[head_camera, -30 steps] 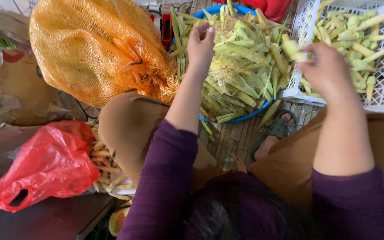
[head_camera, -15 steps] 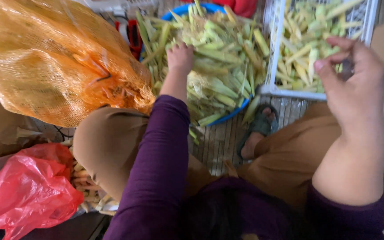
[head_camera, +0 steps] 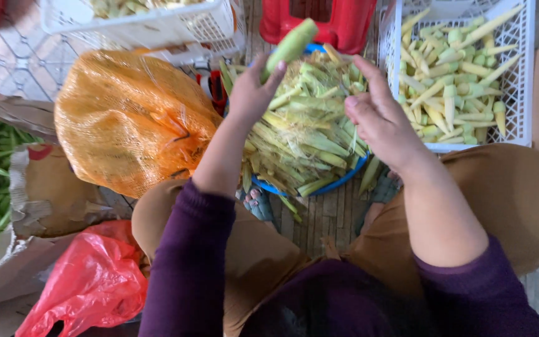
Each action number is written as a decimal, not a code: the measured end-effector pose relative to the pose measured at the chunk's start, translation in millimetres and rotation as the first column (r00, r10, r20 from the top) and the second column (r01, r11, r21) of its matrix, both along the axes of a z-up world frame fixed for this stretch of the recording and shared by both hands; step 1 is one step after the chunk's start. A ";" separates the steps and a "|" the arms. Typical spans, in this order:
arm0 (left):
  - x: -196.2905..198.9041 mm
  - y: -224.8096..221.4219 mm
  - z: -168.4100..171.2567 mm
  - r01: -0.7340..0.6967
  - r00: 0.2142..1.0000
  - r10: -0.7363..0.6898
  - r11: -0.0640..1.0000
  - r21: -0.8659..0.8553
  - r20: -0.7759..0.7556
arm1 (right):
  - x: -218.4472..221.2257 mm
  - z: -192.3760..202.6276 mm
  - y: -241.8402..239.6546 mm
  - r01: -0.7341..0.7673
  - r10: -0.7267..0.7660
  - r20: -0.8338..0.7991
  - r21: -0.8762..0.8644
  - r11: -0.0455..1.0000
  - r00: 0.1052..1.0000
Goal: Peeling the husks off baby corn ears and placing the cleaned corn into a plastic crate.
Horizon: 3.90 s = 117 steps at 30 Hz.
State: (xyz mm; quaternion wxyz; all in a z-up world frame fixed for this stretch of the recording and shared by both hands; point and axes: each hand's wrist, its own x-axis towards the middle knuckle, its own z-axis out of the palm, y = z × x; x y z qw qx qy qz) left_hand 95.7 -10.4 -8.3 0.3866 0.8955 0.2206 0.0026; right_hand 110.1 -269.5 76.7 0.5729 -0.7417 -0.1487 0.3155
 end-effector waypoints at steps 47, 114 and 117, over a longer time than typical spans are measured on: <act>-107.4 -37.6 38.3 0.304 0.923 -0.199 0.902 -0.307 0.330 | -23.3 -47.5 36.7 -0.289 0.193 0.321 0.286 0.913 0.927; -76.8 -44.9 7.7 0.033 0.931 0.340 0.293 -0.956 0.136 | -29.4 -69.7 73.9 0.129 -0.159 0.403 0.099 0.987 0.901; -76.1 -38.3 -4.2 0.042 0.931 0.345 0.222 -0.974 0.119 | -24.5 -65.8 70.6 0.207 -0.223 0.315 0.085 0.975 0.923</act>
